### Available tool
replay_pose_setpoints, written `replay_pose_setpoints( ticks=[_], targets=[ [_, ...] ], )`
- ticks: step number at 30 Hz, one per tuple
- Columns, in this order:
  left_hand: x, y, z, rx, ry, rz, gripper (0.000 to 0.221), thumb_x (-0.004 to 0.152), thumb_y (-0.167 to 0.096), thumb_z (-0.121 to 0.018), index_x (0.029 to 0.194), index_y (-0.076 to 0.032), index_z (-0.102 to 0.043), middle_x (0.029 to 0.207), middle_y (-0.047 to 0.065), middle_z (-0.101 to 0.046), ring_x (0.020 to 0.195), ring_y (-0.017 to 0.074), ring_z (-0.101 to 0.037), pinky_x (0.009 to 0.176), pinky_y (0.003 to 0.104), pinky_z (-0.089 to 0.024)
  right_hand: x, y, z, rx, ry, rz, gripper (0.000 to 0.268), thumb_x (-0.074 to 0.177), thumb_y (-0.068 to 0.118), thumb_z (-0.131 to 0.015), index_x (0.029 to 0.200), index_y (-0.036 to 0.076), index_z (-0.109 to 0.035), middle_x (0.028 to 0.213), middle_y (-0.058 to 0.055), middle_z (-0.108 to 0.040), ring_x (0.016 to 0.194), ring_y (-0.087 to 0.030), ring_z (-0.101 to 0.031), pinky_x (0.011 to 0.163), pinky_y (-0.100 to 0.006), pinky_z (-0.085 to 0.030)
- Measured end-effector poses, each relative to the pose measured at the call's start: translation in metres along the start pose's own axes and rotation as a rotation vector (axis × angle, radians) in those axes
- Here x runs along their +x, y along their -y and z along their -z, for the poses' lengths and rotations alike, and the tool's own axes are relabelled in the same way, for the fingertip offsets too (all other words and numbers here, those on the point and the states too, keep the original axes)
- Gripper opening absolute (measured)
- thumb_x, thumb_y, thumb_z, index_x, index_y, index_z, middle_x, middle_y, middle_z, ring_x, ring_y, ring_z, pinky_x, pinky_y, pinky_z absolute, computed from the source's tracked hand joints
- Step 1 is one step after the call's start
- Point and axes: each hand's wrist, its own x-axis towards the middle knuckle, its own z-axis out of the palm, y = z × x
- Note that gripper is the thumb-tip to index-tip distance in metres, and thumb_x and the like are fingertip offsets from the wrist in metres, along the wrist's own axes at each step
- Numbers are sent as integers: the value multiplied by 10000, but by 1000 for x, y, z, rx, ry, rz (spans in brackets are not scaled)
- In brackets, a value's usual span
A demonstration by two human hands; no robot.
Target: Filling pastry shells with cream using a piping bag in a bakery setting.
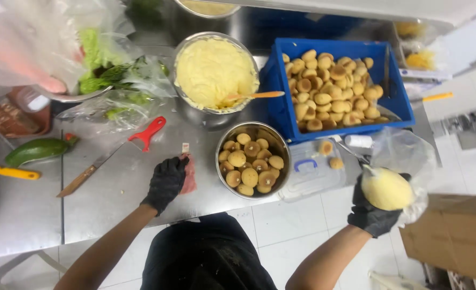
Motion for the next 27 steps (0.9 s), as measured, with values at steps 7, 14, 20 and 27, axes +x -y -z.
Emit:
replay_pose_setpoints(
  ticks=[7,14,20,27],
  targets=[
    [-2,-11,5,91,-48,48,731,930,-460,-540,1600,-280,-308,1649,165,-248,1488,437,-282,1106,755,-174,-77,110,25,1303,-390,107,603,1056,432,-474,1529,64,-540,1482,-149,-610,1384,-329,-558,1264,-544,-368],
    [17,-145,135,-584,-451,146,778,834,-154,-567,1586,-92,-379,1625,202,-273,1177,431,-413,962,603,-365,-67,37,173,1561,-335,-220,316,1128,369,-455,1162,107,-629,1142,-72,-674,1134,-300,-616,1186,-555,-432],
    [120,-369,76,-687,-382,-705,475,942,-67,-630,1415,-45,-600,1304,184,-636,1146,349,-653,900,413,-571,-25,64,188,842,-580,-1,473,1012,451,-639,1206,20,-656,1163,-165,-697,1065,-353,-629,1021,-569,-542],
    [321,-509,-170,-92,-243,-532,351,945,-118,-465,1247,-21,-613,1219,228,-675,1094,378,-677,871,495,-566,-46,46,238,968,-563,-119,327,997,334,-718,1195,80,-659,1204,-129,-690,1114,-321,-648,1039,-540,-528]
  ],
)
